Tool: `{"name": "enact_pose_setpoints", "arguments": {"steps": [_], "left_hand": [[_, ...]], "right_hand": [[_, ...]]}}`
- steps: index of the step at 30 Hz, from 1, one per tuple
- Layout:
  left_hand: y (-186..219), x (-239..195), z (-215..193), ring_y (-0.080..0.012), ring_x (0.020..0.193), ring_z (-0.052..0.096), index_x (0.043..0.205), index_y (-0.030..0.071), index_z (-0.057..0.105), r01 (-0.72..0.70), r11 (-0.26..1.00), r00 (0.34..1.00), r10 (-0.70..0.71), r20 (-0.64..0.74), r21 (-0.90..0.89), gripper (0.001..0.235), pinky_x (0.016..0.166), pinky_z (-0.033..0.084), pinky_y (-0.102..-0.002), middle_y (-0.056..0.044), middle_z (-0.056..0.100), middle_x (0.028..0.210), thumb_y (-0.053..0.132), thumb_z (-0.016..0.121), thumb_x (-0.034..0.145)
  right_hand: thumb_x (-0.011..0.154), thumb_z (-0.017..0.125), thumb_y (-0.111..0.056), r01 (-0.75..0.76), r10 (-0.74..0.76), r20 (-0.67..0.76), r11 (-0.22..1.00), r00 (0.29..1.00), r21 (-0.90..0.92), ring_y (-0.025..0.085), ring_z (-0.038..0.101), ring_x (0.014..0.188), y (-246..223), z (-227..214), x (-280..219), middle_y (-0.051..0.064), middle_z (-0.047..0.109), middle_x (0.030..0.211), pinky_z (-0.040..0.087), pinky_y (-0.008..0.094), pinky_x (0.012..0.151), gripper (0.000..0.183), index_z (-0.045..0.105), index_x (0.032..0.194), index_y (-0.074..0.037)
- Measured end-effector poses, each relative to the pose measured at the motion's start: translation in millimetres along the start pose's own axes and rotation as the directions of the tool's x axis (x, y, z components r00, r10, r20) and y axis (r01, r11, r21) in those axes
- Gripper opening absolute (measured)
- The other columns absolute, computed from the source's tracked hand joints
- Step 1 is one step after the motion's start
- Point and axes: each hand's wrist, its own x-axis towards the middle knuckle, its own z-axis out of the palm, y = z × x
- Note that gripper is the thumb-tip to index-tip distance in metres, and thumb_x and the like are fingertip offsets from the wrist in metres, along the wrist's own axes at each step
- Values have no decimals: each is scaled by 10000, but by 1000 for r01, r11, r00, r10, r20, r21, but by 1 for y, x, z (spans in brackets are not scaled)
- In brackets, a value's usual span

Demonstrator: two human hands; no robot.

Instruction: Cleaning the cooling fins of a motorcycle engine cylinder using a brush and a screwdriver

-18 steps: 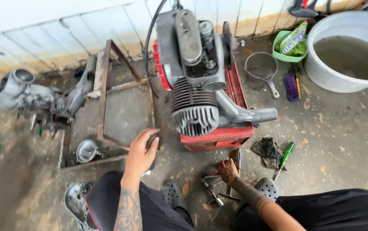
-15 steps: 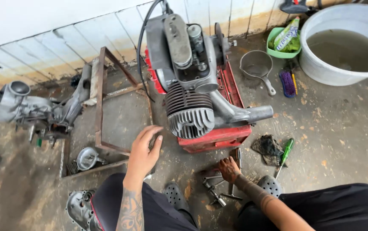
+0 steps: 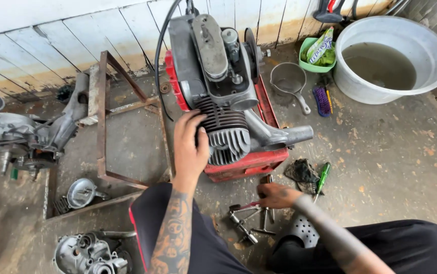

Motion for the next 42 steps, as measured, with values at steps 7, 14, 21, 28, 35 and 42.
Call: {"name": "enact_pose_setpoints", "arguments": {"steps": [7, 14, 21, 28, 35, 42], "left_hand": [[-15, 0, 6, -371, 1206, 597, 1147, 85, 684, 40, 993, 999, -42, -24, -114, 255, 1064, 455, -488, -128, 613, 1230, 17, 558, 937], [16, 13, 0, -357, 1186, 608, 1160, 99, 684, -40, 999, 999, 39, -8, -34, 248, 1052, 438, -481, -114, 625, 1222, 50, 606, 930], [9, 2, 25, -304, 1199, 590, 1203, 141, 677, -92, 994, 996, 93, -8, 56, 288, 1084, 397, -469, -68, 621, 1222, 116, 624, 921], [15, 5, 27, -285, 1156, 606, 1139, 149, 692, -65, 996, 997, 67, -33, 56, 230, 1058, 406, -456, -49, 632, 1193, 119, 605, 928], [35, 13, 18, -288, 1088, 593, 1052, 64, 688, -14, 996, 1000, 16, -22, 84, 230, 1026, 418, -416, -91, 643, 1196, 70, 660, 824], [34, 12, 19, -270, 1073, 597, 1021, 64, 696, 2, 998, 1000, 0, -31, 70, 197, 1007, 421, -401, -78, 650, 1170, 69, 663, 827]], "right_hand": [[823, 670, -28, 235, -73, -405, 900, 911, 367, 253, 700, 762, -94, -137, -114, 100, 733, 764, 583, 414, 727, 129, 754, 920, -25], [839, 742, -96, 87, 177, -789, 956, 588, 279, 210, 741, 798, -136, -140, -104, 78, 765, 860, 585, 344, 708, 264, 708, 1092, -161], [924, 618, -136, 6, 217, -771, 961, 599, 275, 224, 743, 779, -167, -162, -121, 76, 770, 785, 576, 377, 723, 311, 670, 1223, -202], [931, 493, -7, 82, 12, -823, 994, 568, 71, 519, 697, 887, -209, -150, -91, 263, 726, 951, 561, 590, 737, 390, 619, 1287, -101], [867, 610, -14, 47, -130, -891, 991, 435, -122, 301, 712, 756, -202, -132, -72, 111, 737, 1035, 561, 401, 661, 376, 629, 1240, -61], [869, 589, -85, -101, 0, -801, 992, 599, -75, 347, 713, 683, -216, -129, -122, 99, 736, 916, 538, 455, 616, 397, 639, 1259, -136]]}}
